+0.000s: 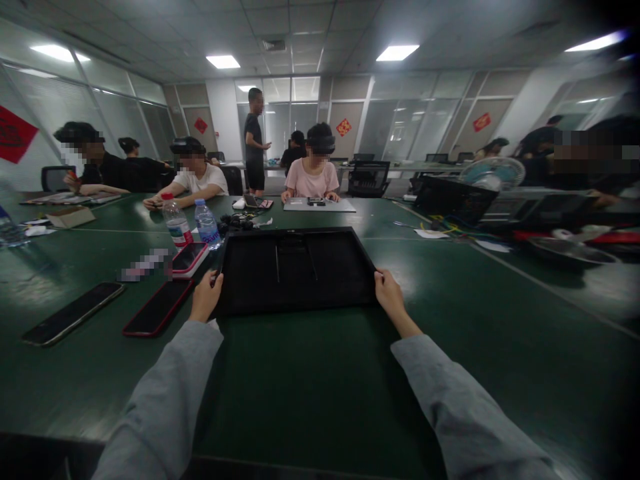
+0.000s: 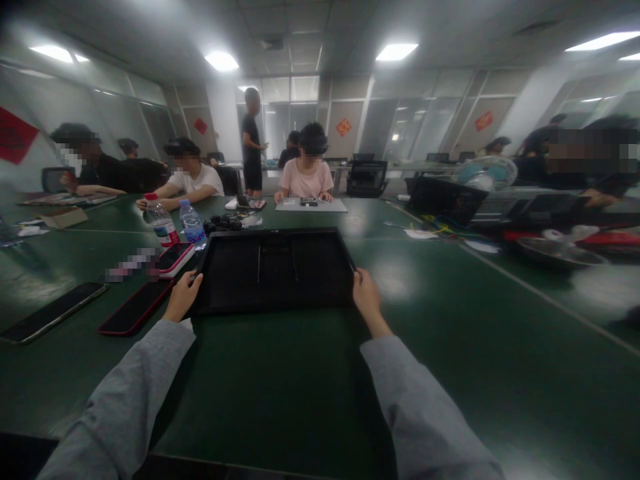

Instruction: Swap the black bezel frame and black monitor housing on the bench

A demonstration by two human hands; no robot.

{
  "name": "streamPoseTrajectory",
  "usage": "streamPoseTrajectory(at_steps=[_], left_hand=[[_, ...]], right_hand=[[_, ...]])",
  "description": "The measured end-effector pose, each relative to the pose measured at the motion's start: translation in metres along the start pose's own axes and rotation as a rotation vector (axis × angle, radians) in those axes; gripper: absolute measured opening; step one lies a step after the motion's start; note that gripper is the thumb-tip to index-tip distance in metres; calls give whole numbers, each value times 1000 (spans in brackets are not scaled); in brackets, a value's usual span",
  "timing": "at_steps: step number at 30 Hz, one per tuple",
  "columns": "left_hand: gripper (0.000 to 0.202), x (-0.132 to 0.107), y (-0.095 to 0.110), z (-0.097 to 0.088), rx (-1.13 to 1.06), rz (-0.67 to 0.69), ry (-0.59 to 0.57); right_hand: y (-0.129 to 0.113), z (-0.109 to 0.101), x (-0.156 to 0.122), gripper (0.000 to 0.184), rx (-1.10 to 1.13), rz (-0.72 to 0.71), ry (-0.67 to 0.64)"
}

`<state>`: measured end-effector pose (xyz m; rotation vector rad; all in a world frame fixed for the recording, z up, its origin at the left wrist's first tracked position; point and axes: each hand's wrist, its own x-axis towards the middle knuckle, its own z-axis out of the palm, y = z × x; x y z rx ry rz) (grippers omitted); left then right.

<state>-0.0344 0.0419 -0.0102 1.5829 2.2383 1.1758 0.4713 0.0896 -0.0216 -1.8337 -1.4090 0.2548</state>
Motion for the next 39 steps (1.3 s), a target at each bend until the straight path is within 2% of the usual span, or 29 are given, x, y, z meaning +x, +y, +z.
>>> streamPoseTrajectory(at_steps=[11, 22, 25, 30, 34, 36, 39], left_hand=[[42, 4, -7, 4, -22, 13, 2], [44, 0, -1, 1, -7, -16, -5], [45, 0, -1, 1, 10, -22, -9], [45, -2, 2, 0, 49, -10, -12], [47, -8, 11, -6, 172, -31, -21], [46, -14, 19, -9, 269, -6, 26], [43, -25, 36, -12, 337, 108, 192]], right_hand=[[-3, -2, -1, 51, -27, 14, -13], [-2, -1, -1, 51, -36, 15, -13], [-3, 0, -3, 50, -81, -54, 38], [-17, -1, -15, 50, -287, -149, 236], [-38, 2, -30, 51, -320, -286, 267], [-49, 6, -39, 51, -312, -367, 253], [-64, 12, -54, 53, -292, -503, 206]])
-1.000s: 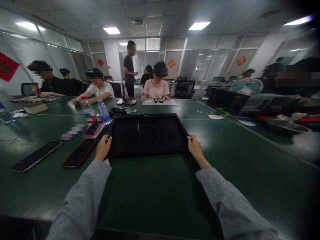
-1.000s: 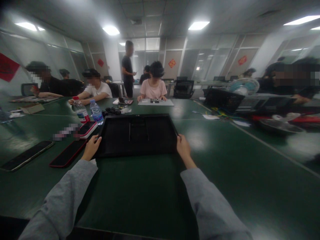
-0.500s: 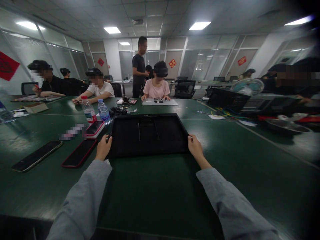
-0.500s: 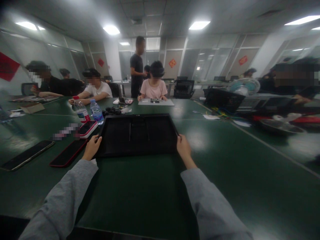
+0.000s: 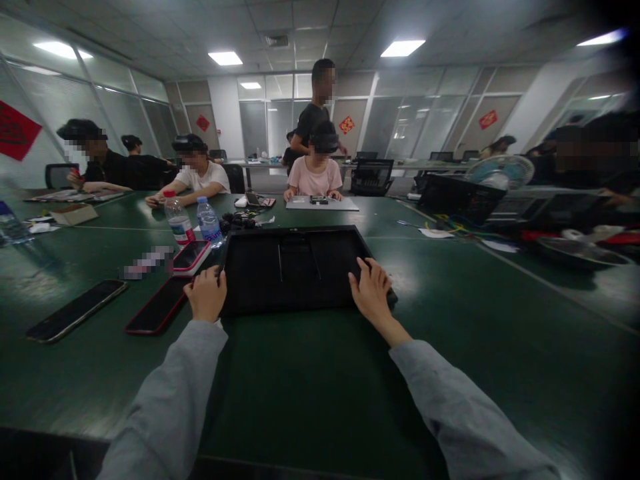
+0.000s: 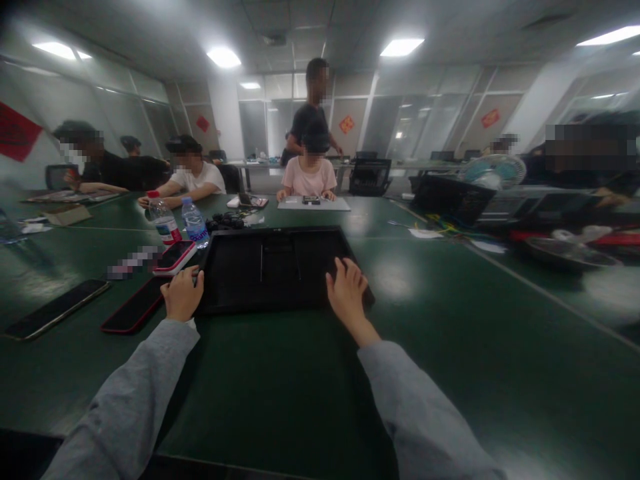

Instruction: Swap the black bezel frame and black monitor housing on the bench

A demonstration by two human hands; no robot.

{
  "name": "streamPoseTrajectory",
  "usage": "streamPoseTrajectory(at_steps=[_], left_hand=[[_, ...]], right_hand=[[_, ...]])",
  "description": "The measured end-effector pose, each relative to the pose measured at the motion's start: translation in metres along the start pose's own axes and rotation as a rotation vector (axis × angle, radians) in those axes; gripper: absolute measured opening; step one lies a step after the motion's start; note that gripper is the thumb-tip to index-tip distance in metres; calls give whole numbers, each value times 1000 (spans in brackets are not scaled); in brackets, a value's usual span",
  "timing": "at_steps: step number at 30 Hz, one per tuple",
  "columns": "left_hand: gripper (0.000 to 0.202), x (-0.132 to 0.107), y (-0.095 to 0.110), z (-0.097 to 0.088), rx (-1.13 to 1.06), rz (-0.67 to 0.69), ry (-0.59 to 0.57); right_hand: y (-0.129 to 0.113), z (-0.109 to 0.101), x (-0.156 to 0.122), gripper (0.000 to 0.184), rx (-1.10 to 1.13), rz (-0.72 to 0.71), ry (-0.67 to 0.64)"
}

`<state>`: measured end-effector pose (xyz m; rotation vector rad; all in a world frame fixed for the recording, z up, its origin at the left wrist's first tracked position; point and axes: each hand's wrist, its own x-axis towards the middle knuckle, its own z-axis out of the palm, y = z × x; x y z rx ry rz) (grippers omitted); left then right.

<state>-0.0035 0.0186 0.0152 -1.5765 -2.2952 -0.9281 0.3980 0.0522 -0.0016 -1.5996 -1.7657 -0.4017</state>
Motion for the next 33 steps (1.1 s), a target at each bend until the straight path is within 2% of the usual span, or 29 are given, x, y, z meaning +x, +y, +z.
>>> streamPoseTrajectory(at_steps=[3, 9, 12, 15, 18, 21, 24, 28, 30, 33], left_hand=[[45, -9, 17, -5, -3, 97, 71], [47, -23, 32, 7, -38, 352, -71], [44, -28, 35, 13, -37, 387, -135], [42, -27, 36, 13, -45, 386, -136], [42, -17, 28, 9, -45, 342, -66], [45, -2, 8, 8, -67, 197, 16], [48, 12, -14, 16, -189, 7, -34], [48, 19, -29, 30, -400, -72, -142], [47, 20, -30, 35, -449, -102, -175], [46, 21, -31, 38, -476, -135, -192]], right_hand=[[-16, 1, -8, 56, 48, -104, -46], [-25, 11, -15, 61, 81, -188, -127], [-24, 14, -15, 59, 54, -251, -156], [-23, 15, -15, 58, 50, -262, -162], [-21, 13, -13, 58, 71, -237, -134], [-11, 10, -6, 56, 91, -158, -64], [10, 9, 6, 50, 97, -21, 75], [46, 13, 15, 46, 124, 156, 202], [60, 17, 14, 47, 141, 255, 197], [73, 24, 11, 49, 220, 394, 101]])
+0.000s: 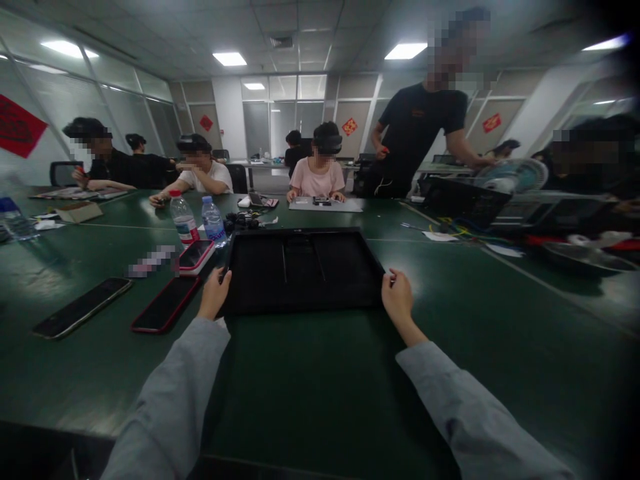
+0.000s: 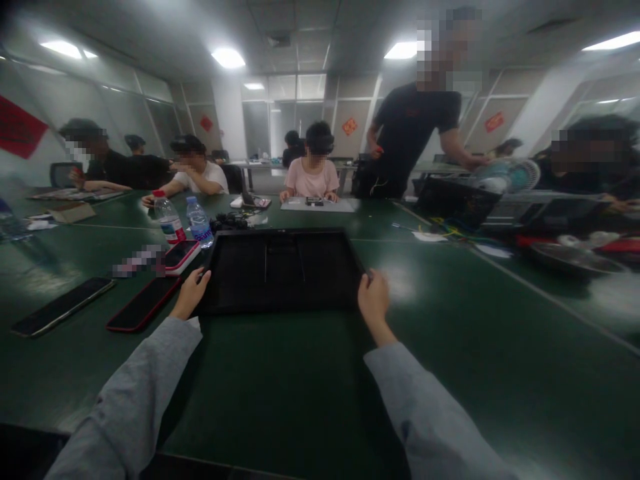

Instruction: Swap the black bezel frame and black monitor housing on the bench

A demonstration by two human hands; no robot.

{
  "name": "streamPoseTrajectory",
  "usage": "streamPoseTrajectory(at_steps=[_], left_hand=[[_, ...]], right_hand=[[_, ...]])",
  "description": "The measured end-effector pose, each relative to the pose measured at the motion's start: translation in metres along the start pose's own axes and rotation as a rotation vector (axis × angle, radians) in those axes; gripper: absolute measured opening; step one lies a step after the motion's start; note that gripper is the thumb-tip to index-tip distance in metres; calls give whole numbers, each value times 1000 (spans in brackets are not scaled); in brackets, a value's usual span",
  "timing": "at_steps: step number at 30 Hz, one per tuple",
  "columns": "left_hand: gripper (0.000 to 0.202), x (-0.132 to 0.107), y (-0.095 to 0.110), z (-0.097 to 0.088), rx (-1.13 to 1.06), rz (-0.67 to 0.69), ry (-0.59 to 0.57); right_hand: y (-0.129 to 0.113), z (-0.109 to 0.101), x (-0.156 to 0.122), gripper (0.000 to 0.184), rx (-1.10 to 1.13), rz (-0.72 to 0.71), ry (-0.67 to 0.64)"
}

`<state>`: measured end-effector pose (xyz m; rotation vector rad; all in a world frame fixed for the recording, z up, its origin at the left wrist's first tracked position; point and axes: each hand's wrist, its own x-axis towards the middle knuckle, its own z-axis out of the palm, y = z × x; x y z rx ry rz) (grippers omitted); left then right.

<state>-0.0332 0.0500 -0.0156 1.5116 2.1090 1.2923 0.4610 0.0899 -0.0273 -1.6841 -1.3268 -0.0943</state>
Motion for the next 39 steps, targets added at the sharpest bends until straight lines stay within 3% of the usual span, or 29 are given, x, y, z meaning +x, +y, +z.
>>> streamPoseTrajectory(at_steps=[12, 39], left_hand=[[42, 2, -4, 1, 18, 44, 16], [46, 0, -2, 2, 62, 28, -18]], right_hand=[[-6, -7, -4, 49, -26, 149, -188], [-4, -8, -1, 48, -68, 145, -233]])
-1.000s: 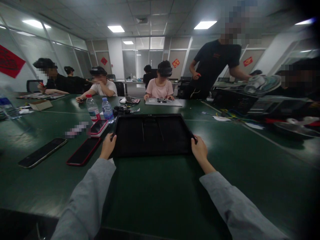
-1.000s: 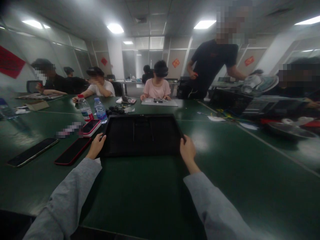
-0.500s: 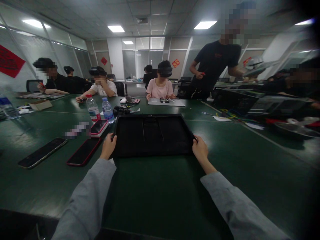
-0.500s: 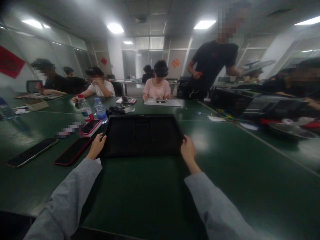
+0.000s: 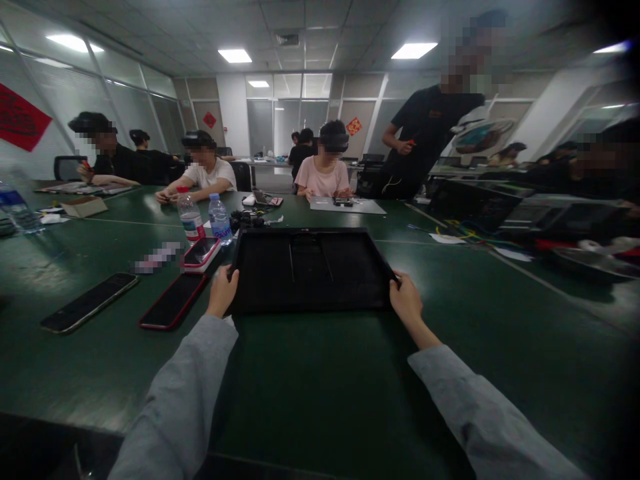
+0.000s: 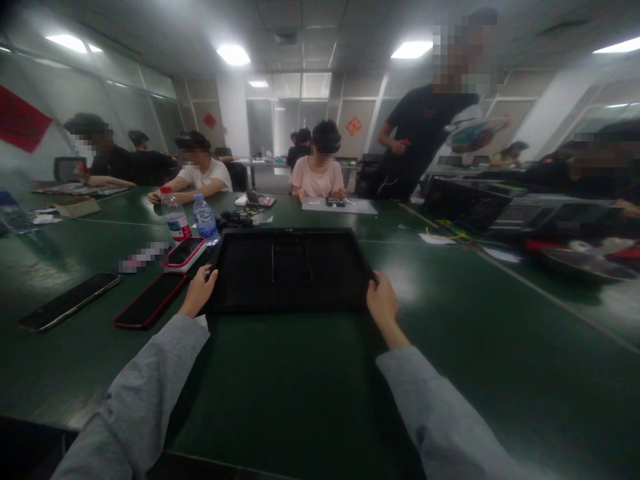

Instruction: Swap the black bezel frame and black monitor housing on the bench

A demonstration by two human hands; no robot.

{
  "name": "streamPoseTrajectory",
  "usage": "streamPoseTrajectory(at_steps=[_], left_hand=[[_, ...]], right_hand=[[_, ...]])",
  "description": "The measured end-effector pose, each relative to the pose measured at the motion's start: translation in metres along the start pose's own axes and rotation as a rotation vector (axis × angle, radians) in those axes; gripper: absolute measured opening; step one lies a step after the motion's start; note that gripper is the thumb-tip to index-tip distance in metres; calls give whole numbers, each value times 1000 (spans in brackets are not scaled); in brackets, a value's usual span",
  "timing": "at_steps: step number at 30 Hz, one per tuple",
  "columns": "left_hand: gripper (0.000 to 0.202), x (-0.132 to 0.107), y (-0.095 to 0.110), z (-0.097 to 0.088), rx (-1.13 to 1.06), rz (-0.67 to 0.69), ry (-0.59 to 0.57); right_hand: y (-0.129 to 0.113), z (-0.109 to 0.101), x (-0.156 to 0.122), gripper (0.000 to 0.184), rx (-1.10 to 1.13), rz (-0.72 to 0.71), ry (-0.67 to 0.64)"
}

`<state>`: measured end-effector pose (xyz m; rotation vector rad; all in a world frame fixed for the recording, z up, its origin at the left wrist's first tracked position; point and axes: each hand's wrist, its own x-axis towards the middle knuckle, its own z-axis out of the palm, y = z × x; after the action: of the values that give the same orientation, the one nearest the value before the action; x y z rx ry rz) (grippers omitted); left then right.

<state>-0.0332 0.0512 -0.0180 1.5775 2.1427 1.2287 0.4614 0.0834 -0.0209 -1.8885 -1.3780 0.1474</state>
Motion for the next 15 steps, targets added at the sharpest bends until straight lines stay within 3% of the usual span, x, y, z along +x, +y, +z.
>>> streamPoseTrajectory(at_steps=[5, 10, 15], left_hand=[[43, -3, 6, -8, 49, 18, 50], [43, -8, 8, -14, 96, -12, 78], [51, -10, 4, -14, 118, -31, 100]], right_hand=[[0, 0, 0, 49, 28, 2, -16], [0, -4, -22, 48, 90, -59, 6], [1, -6, -34, 56, 184, -95, -51]])
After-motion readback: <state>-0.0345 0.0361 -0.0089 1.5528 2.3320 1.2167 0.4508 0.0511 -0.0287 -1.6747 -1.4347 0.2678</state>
